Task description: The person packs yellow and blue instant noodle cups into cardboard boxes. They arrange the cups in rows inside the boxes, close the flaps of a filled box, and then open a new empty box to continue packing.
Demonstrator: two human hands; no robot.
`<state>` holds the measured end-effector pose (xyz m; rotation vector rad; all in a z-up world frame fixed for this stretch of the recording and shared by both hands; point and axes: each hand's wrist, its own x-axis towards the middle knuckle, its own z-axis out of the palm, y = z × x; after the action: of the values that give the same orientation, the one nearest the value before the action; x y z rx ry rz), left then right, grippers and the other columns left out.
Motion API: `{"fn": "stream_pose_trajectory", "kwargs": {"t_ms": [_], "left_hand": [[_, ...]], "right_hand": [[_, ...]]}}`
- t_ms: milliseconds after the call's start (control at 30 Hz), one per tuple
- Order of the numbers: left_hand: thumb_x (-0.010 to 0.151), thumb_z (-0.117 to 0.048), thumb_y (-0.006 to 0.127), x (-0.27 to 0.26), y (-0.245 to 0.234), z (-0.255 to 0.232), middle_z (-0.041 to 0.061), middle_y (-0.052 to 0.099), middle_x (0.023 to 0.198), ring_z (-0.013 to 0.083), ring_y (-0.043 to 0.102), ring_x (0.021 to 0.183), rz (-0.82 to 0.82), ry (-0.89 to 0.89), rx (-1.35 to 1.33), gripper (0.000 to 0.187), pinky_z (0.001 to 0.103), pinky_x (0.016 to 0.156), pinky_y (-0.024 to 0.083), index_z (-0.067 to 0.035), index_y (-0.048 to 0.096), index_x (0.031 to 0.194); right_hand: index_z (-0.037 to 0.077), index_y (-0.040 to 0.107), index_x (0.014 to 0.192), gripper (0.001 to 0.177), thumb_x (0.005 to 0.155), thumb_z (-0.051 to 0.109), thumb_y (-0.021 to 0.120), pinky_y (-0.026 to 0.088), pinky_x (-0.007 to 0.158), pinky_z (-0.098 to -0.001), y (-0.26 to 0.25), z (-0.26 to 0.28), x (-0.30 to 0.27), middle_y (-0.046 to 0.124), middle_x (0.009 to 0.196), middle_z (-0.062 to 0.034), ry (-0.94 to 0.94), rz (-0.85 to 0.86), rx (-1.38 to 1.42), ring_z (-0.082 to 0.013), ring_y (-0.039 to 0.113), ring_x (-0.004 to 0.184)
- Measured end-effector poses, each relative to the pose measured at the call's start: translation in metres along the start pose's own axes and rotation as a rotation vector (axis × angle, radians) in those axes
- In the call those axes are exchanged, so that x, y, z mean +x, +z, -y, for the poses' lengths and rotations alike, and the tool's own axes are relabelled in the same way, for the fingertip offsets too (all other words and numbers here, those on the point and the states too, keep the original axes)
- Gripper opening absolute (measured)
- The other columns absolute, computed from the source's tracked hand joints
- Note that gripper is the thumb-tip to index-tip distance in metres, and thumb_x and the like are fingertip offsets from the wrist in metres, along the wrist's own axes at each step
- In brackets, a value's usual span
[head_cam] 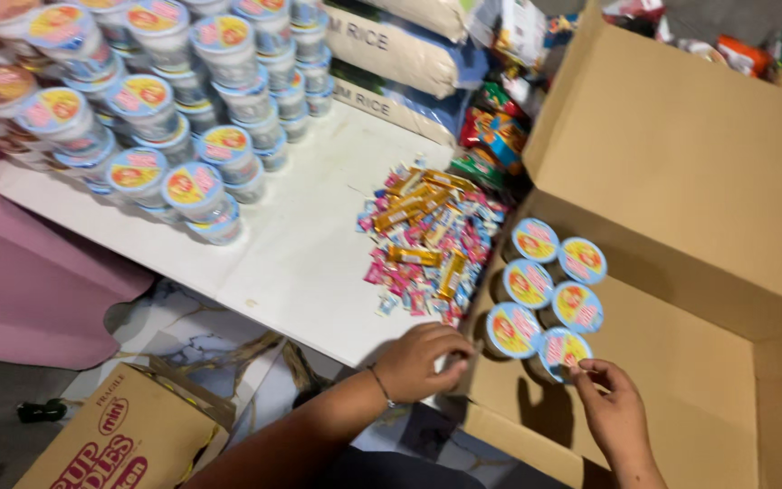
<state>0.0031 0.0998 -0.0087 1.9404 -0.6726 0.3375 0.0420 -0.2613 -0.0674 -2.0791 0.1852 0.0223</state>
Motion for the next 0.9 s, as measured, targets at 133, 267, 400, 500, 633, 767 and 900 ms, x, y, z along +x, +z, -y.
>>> {"fn": "stream_pose_trajectory", "kwargs": {"t_ms": [133,267,400,500,633,767,900], "left_hand": [[0.088,-0.012,0.074,-0.031,-0.09,0.044,0.012,0.069,0.104,0.0307,0.066,0.098,-0.213,-0.198,0.104,0.022,0.04,0.087,0.053,-0.008,0.067,0.108],[0.086,-0.009,0.073,-0.067,-0.182,0.088,0.013,0.065,0.114,0.0299,0.063,0.106,-0.436,-0.37,0.229,0.033,0.04,0.093,0.052,-0.006,0.064,0.117],[0.086,-0.01,0.074,-0.102,-0.262,0.126,0.015,0.059,0.126,0.0334,0.056,0.121,-0.659,-0.381,0.439,0.042,0.044,0.107,0.046,-0.007,0.06,0.126],[0.081,-0.013,0.079,-0.117,-0.313,0.153,0.018,0.052,0.138,0.0379,0.047,0.133,-0.708,-0.493,0.658,0.059,0.049,0.113,0.037,-0.01,0.056,0.135],[0.076,-0.021,0.083,-0.124,-0.359,0.187,0.02,0.037,0.151,0.043,0.037,0.141,-0.69,-0.666,0.685,0.08,0.051,0.116,0.032,-0.015,0.047,0.148],[0.071,-0.027,0.087,-0.124,-0.38,0.211,0.022,0.023,0.16,0.0477,0.027,0.145,-0.608,-0.921,0.628,0.088,0.052,0.115,0.031,-0.024,0.045,0.148],[0.07,-0.033,0.09,-0.124,-0.382,0.226,0.023,0.02,0.163,0.0489,0.026,0.147,-0.593,-0.976,0.647,0.084,0.052,0.117,0.031,-0.029,0.049,0.143]], "right_hand": [[0.004,0.067,0.119,0.033,0.091,0.019,0.073,0.049,0.066,-0.0331,0.068,0.053,0.024,0.07,0.106,-0.0093,0.01,0.012,0.069,-0.0173,0.062,0.082],[0.003,0.069,0.115,0.031,0.089,0.02,0.077,0.052,0.075,-0.0302,0.163,0.129,0.042,0.067,0.107,-0.0085,-0.342,0.118,-0.069,-0.0177,0.063,0.089],[0.005,0.066,0.118,0.036,0.087,0.021,0.077,0.054,0.078,-0.0319,0.261,0.211,0.044,0.067,0.11,-0.0094,-0.479,0.274,-0.065,-0.0208,0.066,0.1],[0.008,0.066,0.119,0.04,0.085,0.024,0.079,0.056,0.075,-0.0357,0.327,0.266,0.044,0.065,0.112,-0.0133,-0.537,0.351,-0.159,-0.0249,0.065,0.104],[0.012,0.059,0.132,0.059,0.079,0.026,0.081,0.058,0.079,-0.0396,0.406,0.315,0.043,0.057,0.131,-0.018,-0.644,0.458,-0.159,-0.0306,0.064,0.111],[0.013,0.058,0.137,0.07,0.075,0.03,0.087,0.051,0.101,-0.0441,0.467,0.345,0.038,0.055,0.135,-0.0212,-0.785,0.505,-0.216,-0.0385,0.058,0.123],[0.018,0.058,0.135,0.08,0.066,0.038,0.092,0.047,0.103,-0.045,0.506,0.363,0.027,0.048,0.142,-0.0215,-0.616,0.581,-0.353,-0.0402,0.053,0.126]]}}
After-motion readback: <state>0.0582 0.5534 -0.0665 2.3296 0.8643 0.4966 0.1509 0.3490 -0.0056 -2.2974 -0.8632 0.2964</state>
